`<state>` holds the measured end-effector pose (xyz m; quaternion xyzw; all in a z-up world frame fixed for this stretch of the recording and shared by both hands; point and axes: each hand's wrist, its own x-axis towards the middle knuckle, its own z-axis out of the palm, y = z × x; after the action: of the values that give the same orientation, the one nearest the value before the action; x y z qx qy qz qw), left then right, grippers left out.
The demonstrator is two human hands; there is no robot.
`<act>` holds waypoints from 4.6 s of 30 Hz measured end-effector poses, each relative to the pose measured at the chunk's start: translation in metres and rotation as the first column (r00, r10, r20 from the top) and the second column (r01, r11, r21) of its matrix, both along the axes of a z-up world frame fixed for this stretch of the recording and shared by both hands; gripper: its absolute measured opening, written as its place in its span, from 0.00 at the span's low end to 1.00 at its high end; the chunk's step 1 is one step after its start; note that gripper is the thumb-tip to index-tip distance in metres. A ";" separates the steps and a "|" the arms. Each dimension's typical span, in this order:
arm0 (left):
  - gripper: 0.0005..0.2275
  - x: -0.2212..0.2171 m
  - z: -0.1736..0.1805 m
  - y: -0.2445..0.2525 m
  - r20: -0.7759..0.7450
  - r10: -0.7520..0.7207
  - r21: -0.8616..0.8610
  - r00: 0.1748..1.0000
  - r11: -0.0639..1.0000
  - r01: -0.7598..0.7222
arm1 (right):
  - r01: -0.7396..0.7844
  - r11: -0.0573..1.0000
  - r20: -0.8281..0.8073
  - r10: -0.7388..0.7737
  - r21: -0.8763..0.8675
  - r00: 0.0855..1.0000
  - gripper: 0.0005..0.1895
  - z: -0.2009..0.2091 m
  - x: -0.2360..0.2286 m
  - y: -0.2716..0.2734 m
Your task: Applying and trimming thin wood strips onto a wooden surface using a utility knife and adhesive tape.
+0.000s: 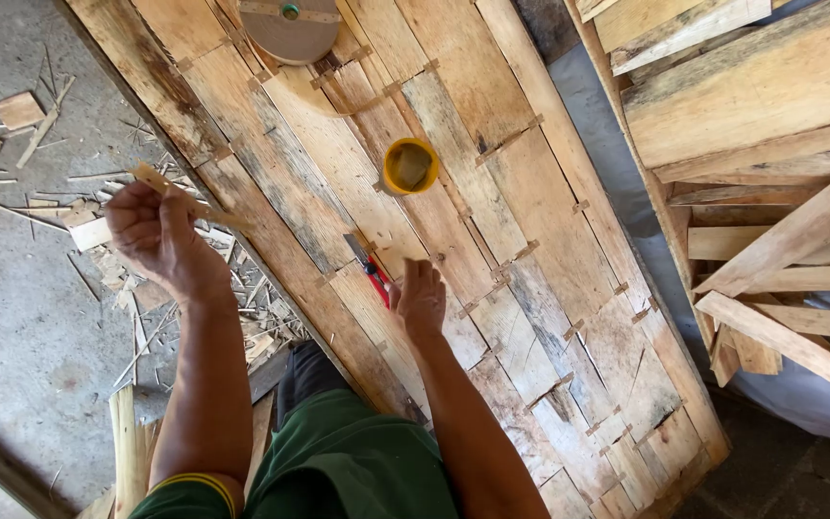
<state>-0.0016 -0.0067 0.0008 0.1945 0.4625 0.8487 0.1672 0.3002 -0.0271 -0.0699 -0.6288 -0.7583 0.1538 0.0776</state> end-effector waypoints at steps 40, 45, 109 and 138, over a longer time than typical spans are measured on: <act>0.03 0.072 0.000 -0.267 0.281 -0.127 -0.333 0.951 0.917 0.220 | -0.352 0.735 -0.796 -0.420 -0.580 0.435 0.19 -0.017 0.119 -0.186; 0.02 0.060 -0.007 -0.240 0.245 -0.161 -0.293 0.956 0.928 0.231 | -0.421 0.698 -0.813 -0.457 -0.579 0.359 0.18 -0.027 0.146 -0.223; 0.06 -0.130 0.050 0.140 0.079 -0.955 -0.603 0.285 0.182 0.777 | 0.032 0.973 -0.863 -0.219 -0.230 0.456 0.09 0.131 -0.240 0.166; 0.05 -0.078 -0.147 0.613 0.343 -0.825 -0.575 0.449 0.193 0.795 | 0.390 0.908 -0.544 -0.406 -0.152 0.734 0.21 -0.032 -0.190 0.624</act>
<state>-0.0794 0.6058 -0.1464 0.3506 0.5625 0.3979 0.6343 0.1097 0.5973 -0.1014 -0.7033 -0.5466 0.3225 0.3204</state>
